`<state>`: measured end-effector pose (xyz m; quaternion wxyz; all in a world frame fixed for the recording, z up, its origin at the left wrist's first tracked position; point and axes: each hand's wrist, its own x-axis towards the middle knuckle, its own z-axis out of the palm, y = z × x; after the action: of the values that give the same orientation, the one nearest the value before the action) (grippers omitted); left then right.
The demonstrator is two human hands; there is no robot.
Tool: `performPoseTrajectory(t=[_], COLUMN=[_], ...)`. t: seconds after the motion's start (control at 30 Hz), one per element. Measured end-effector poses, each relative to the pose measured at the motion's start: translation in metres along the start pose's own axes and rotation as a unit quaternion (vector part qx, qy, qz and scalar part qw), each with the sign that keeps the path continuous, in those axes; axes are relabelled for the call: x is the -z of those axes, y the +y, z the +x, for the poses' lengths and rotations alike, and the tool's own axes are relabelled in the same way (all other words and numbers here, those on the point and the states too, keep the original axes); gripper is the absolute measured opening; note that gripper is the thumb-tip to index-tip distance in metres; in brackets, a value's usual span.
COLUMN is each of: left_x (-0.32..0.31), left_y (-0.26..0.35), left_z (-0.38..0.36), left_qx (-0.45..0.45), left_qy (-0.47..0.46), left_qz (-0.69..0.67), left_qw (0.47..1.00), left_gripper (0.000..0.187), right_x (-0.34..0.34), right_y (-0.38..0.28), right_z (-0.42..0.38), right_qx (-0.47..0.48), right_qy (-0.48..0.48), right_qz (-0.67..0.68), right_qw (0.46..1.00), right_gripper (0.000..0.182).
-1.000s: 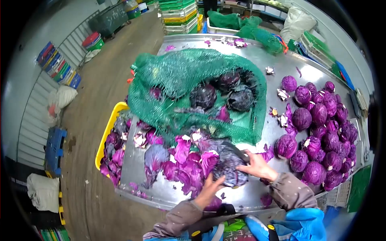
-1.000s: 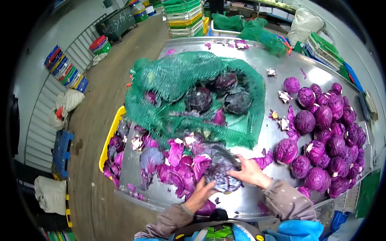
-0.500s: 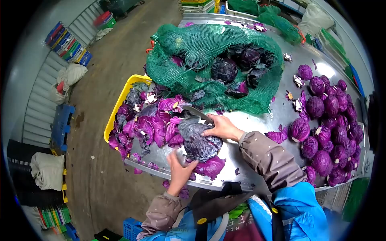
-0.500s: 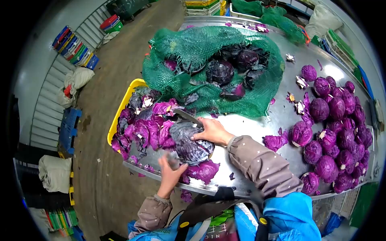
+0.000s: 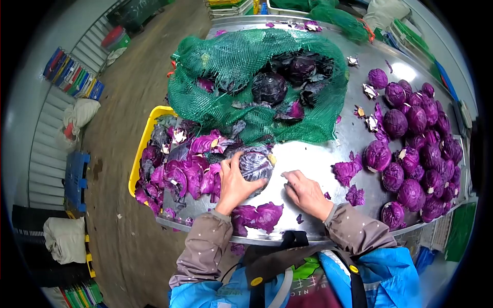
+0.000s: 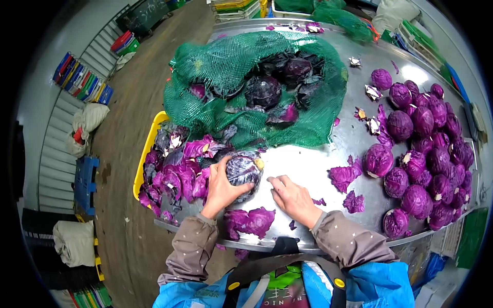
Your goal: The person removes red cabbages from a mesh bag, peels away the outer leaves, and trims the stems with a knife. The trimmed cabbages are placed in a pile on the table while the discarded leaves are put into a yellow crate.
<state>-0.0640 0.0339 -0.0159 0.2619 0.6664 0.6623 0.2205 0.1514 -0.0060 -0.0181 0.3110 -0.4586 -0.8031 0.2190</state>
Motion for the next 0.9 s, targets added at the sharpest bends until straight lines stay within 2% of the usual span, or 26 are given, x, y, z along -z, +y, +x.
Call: performPoseTrajectory(t=[0.07,0.1,0.13,0.2,0.4,0.47,0.53,0.57,0.6,0.67,0.7,0.77,0.8,0.9], left_x=[0.005,0.005,0.006,0.009,-0.01,-0.012,-0.019,-0.026,-0.028,-0.029,-0.027,-0.022,-0.024,-0.009], left_y=[0.001,0.001,0.002,0.005,0.014,0.025,0.032,0.041,0.046,0.03,0.019,-0.005,-0.023,-0.037], left_z=[0.014,0.019,0.023,0.031,0.045,0.052,0.047,0.038,0.032,0.021,0.012,-0.007,-0.021,-0.054], left_qx=[0.033,0.036,0.035,0.062,0.057,0.081,0.079,0.056,0.031,0.029,0.005,-0.027,-0.068,-0.067], left_qy=[-0.051,-0.059,-0.061,-0.091,-0.045,-0.037,-0.034,-0.005,0.025,0.026,0.038,0.047,0.064,0.019], left_qz=[-0.015,0.0,0.002,0.002,0.058,0.1,0.082,0.115,0.15,0.152,0.093,-0.027,-0.045,-0.075], left_qw=[0.998,0.998,0.997,0.994,0.996,0.991,0.993,0.992,0.988,0.988,0.995,0.998,0.995,0.995], left_gripper=[0.096,0.096,0.096,0.095,0.087,0.087,0.086,0.085,0.084,0.085,0.086,0.087,0.09,0.096], right_x=[-0.002,-0.009,-0.014,-0.022,-0.049,-0.042,-0.048,-0.06,-0.059,-0.056,-0.054,-0.042,-0.034,-0.024], right_y=[-0.001,0.003,0.006,0.009,0.05,0.056,0.064,0.064,0.061,0.057,0.059,0.073,0.08,0.06], right_z=[-0.006,-0.006,-0.004,0.006,0.027,0.038,0.04,0.043,0.044,0.044,0.04,0.041,0.04,0.022], right_qx=[-0.078,-0.055,-0.057,-0.085,-0.096,-0.107,-0.136,-0.196,-0.189,-0.214,-0.213,-0.161,-0.15,-0.136], right_qy=[-0.082,-0.054,-0.052,-0.073,-0.03,-0.035,-0.103,-0.138,-0.121,-0.138,-0.14,-0.181,-0.213,-0.218], right_qz=[-0.079,-0.097,-0.096,-0.178,-0.202,-0.173,-0.161,-0.181,-0.187,-0.151,-0.149,-0.008,0.054,0.051], right_qw=[0.99,0.992,0.992,0.978,0.974,0.978,0.972,0.954,0.956,0.955,0.955,0.97,0.964,0.965], right_gripper=[0.035,0.034,0.034,0.031,0.029,0.029,0.028,0.026,0.023,0.021,0.021,0.023,0.027,0.03])
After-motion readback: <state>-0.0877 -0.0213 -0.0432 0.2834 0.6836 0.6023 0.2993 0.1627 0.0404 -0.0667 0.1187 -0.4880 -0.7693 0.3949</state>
